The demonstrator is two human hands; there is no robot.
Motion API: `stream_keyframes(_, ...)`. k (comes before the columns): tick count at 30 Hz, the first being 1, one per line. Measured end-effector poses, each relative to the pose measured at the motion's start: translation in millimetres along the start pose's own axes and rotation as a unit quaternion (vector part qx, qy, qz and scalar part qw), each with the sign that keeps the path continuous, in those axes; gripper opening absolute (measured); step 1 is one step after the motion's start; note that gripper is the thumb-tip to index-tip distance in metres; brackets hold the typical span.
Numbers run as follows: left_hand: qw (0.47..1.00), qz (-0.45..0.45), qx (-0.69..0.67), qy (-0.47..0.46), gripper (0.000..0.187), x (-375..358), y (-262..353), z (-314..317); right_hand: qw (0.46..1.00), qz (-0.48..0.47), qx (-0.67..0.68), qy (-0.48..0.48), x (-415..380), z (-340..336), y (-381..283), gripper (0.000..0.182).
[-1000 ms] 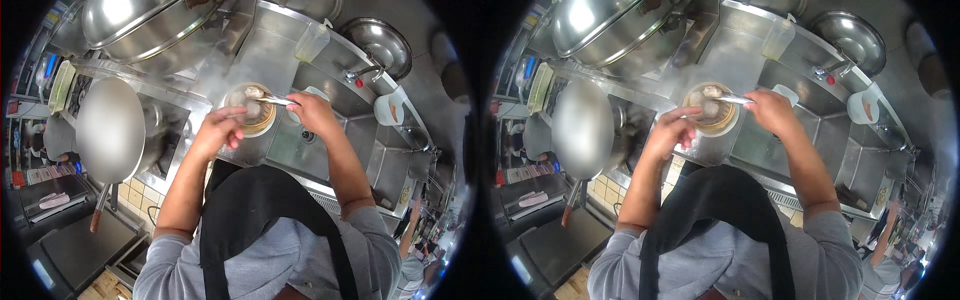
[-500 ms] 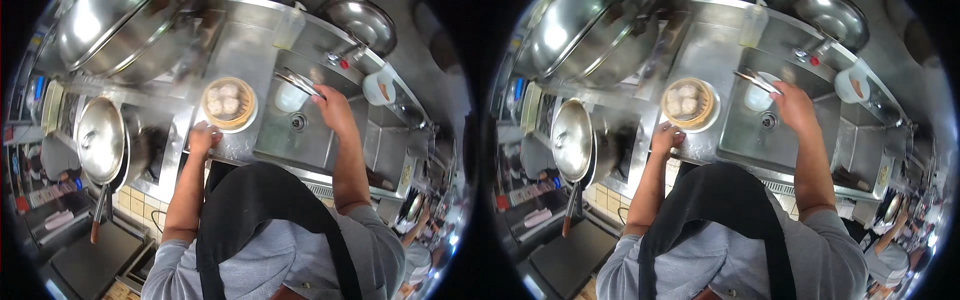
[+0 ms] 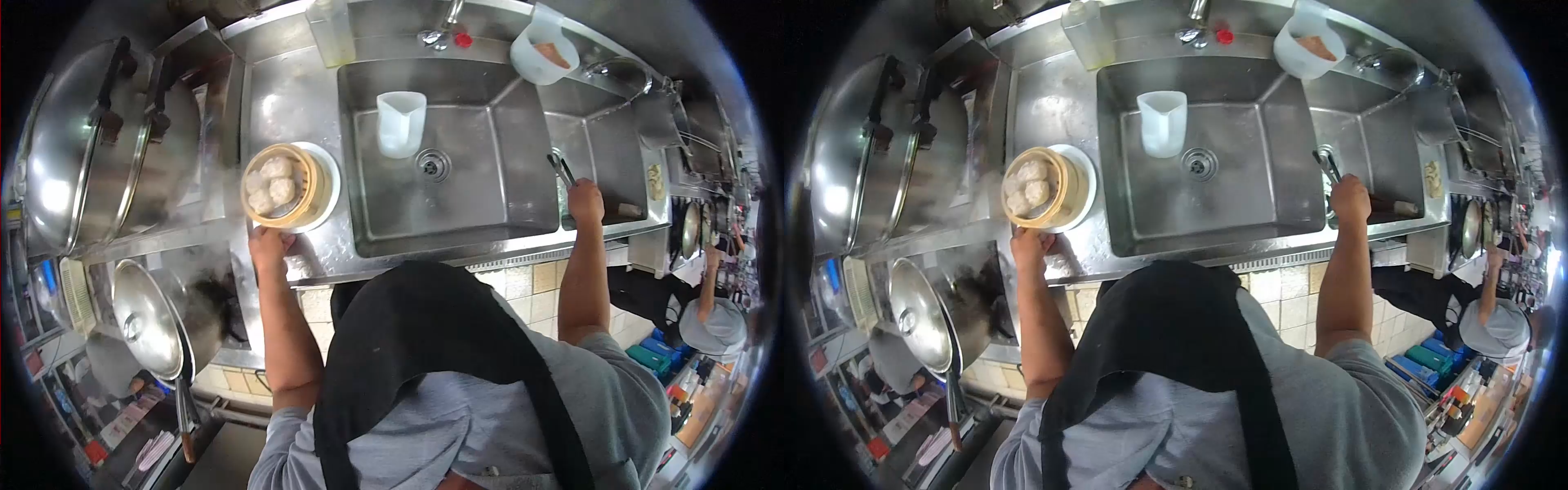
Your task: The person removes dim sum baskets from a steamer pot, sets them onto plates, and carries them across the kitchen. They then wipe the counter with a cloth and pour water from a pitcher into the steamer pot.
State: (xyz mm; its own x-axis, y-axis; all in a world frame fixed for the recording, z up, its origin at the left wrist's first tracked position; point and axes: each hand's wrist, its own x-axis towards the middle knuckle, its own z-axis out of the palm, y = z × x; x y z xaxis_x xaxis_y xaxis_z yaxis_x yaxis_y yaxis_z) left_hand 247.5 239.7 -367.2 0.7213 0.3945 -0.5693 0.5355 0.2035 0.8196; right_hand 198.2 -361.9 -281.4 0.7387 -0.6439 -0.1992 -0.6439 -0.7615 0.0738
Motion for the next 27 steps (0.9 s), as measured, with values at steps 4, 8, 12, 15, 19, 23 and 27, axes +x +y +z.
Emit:
stream_keyframes(4, 1.000, 0.017, 0.018, 0.008, 0.027, -4.7, 2.3, 2.6, 0.997, 0.021, -0.010, -0.074, 24.3, 41.6, 8.2, 0.038)
stream_keyframes(8, 0.994, 0.018, -0.098, -0.043, 0.034, -0.2, -1.0, 2.4, 0.992, 0.047, -0.043, -0.105, 22.6, 51.9, -5.6, 0.044)
stream_keyframes(12, 0.980, 0.022, -0.179, -0.078, 0.035, 9.5, -4.2, 5.0, 0.991, 0.068, -0.039, -0.108, 13.4, 45.9, -15.3, 0.045)
stream_keyframes(15, 0.969, 0.040, -0.207, -0.127, 0.042, 9.4, 1.5, 6.3, 0.992, 0.096, -0.010, -0.078, 8.0, 53.6, -12.6, 0.047)
stream_keyframes(19, 0.968, 0.059, -0.184, -0.162, 0.045, 4.3, 7.0, 6.9, 0.995, 0.089, -0.015, 0.041, -54.9, 24.9, -59.8, 0.049)
stream_keyframes(23, 0.968, 0.044, -0.136, -0.204, 0.044, 10.6, -1.8, 1.3, 0.955, -0.156, 0.218, 0.128, -84.0, 55.9, -88.3, 0.053)
stream_keyframes(27, 0.965, 0.025, -0.056, -0.256, 0.039, -24.3, 4.4, 9.5, 0.833, -0.144, 0.523, -0.104, -173.9, 11.7, -164.0, 0.053)
